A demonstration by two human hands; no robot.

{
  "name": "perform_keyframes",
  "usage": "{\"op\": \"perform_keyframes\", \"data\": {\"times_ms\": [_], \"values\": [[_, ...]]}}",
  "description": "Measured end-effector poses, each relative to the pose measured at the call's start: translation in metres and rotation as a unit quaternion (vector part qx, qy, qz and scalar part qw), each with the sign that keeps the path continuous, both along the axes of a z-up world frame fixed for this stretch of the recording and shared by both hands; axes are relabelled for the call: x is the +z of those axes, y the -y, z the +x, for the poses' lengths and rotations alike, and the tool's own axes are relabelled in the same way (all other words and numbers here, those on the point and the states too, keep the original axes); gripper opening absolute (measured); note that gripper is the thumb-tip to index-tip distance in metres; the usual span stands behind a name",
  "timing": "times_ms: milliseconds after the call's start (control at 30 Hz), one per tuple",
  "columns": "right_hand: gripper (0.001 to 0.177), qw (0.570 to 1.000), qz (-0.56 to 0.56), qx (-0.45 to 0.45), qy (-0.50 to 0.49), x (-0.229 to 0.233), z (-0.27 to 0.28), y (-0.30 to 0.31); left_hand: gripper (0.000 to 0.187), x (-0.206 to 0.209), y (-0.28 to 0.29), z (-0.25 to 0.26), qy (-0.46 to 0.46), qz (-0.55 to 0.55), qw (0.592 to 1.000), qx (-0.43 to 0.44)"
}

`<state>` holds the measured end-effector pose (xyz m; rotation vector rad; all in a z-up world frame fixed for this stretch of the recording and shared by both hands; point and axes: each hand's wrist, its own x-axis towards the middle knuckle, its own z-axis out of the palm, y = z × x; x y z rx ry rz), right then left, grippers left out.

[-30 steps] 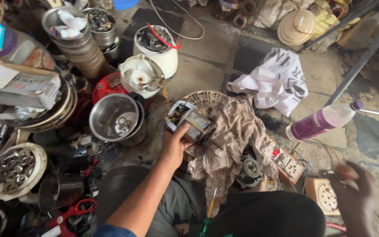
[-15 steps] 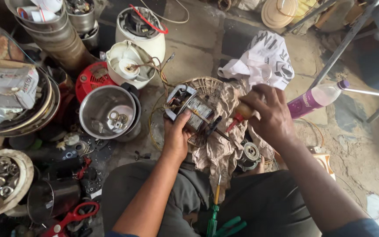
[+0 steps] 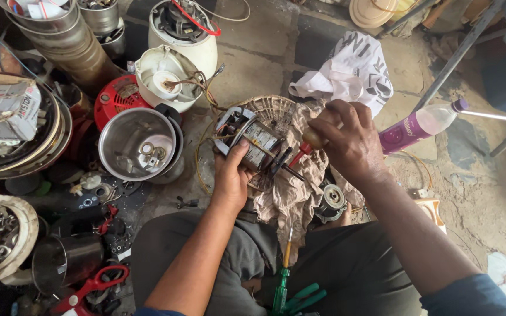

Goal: The person repairs an electrical motor by disassembling its housing, cleaning the internal components with a cloth, and applying oil from a small bottle to the central shaft before using a screwdriver to manipulate the wire connections.

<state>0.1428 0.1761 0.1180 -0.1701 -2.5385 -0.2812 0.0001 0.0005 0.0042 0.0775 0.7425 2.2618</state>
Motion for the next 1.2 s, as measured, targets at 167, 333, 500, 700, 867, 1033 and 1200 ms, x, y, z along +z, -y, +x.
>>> {"op": "perform_keyframes", "data": {"times_ms": [167, 333, 500, 700, 867, 1033, 1200], "values": [[0.026, 1.0, -0.007, 0.0, -0.009, 0.0, -0.001, -0.001, 0.065, -0.001, -0.001, -0.001, 0.0, 0.0, 1.0, -0.001], [0.032, 1.0, -0.018, -0.001, -0.006, -0.003, 0.001, -0.003, 0.062, -0.006, -0.002, -0.002, 0.008, -0.018, 1.0, -0.01], [0.051, 0.973, -0.219, -0.067, 0.023, -0.024, 0.0, -0.013, 0.056, -0.011, -0.001, -0.007, 0.024, -0.006, 0.999, -0.02], [0.065, 0.851, -0.489, -0.187, -0.038, -0.068, -0.03, -0.044, 0.04, -0.016, -0.002, -0.014, 0.072, 0.043, 0.995, -0.053], [0.065, 0.843, -0.499, -0.176, -0.098, -0.1, -0.069, -0.07, 0.034, -0.024, -0.003, -0.022, 0.081, 0.057, 0.994, -0.046], [0.061, 0.86, -0.479, -0.16, -0.068, -0.112, -0.089, -0.081, 0.043, -0.011, -0.003, -0.022, 0.057, 0.05, 0.996, -0.045], [0.065, 0.859, -0.468, -0.206, -0.018, -0.114, -0.096, -0.087, 0.046, -0.007, -0.008, -0.023, 0.055, 0.07, 0.993, -0.074]]}}
